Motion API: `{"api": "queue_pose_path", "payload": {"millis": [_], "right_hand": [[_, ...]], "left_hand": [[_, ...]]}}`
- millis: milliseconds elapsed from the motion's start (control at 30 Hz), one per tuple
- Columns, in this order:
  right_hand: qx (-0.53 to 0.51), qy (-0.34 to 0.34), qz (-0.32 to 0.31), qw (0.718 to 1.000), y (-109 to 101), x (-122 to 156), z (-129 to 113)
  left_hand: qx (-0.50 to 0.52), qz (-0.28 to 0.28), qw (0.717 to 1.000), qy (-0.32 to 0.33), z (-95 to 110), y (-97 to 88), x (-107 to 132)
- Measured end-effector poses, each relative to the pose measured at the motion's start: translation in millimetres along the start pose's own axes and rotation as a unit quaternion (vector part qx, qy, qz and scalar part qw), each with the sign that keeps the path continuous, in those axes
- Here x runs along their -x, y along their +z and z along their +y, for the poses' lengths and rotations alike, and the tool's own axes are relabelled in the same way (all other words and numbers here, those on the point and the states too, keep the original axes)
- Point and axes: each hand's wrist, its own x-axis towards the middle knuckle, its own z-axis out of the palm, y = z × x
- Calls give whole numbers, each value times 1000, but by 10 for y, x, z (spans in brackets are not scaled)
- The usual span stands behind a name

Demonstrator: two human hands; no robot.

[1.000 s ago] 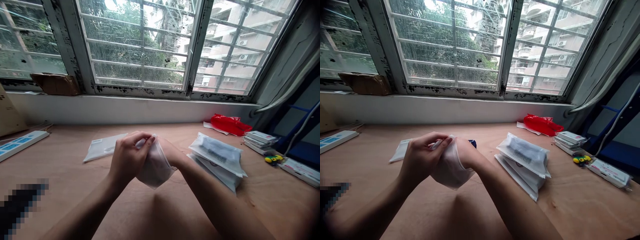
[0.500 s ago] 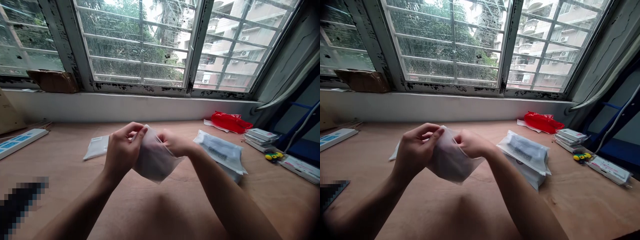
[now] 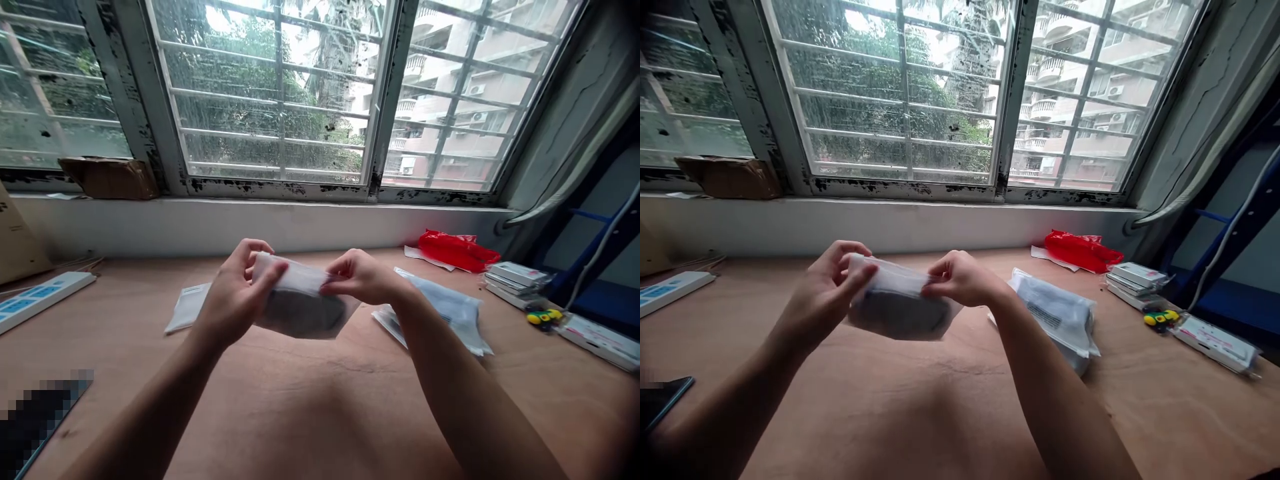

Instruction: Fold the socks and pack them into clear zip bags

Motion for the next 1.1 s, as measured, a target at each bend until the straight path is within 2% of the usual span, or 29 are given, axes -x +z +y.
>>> {"api": "queue_pose_path", "payload": {"millis": [67,100,167,267,400,633,733,933,1000,1100], "right_hand": [[2,-16,31,999,-28,9,-7],[9,-20,43,999,-42,17,-18],[27,-17,63,997,-66,34,-46],[41,11,62,997,-86,52,-82],[28,49,32,998,-89,56,-96],[64,109,-10,992,-119,67,-94],[83,108,11,991,-145,76,-72],[89,102,-12,991,-143,69,-18],[88,80,-2,993,-104,49,-35],[49,11,64,997,-18,9,-94]], "left_hand": [[27,-123,991,-40,-76,-58,-56],[39,-167,984,-53,-113,-74,-81],[53,-206,974,-76,-170,-80,-114],[38,-181,977,-101,-190,-51,-123],[26,-134,987,-85,-137,-23,-98],[17,-159,986,-52,-116,-29,-103],[84,-136,986,-38,-102,-40,-131],[102,-13,995,-7,-102,-3,-132],[117,-1,993,-13,-108,17,-107],[112,-8,994,-16,-93,21,-69]]}}
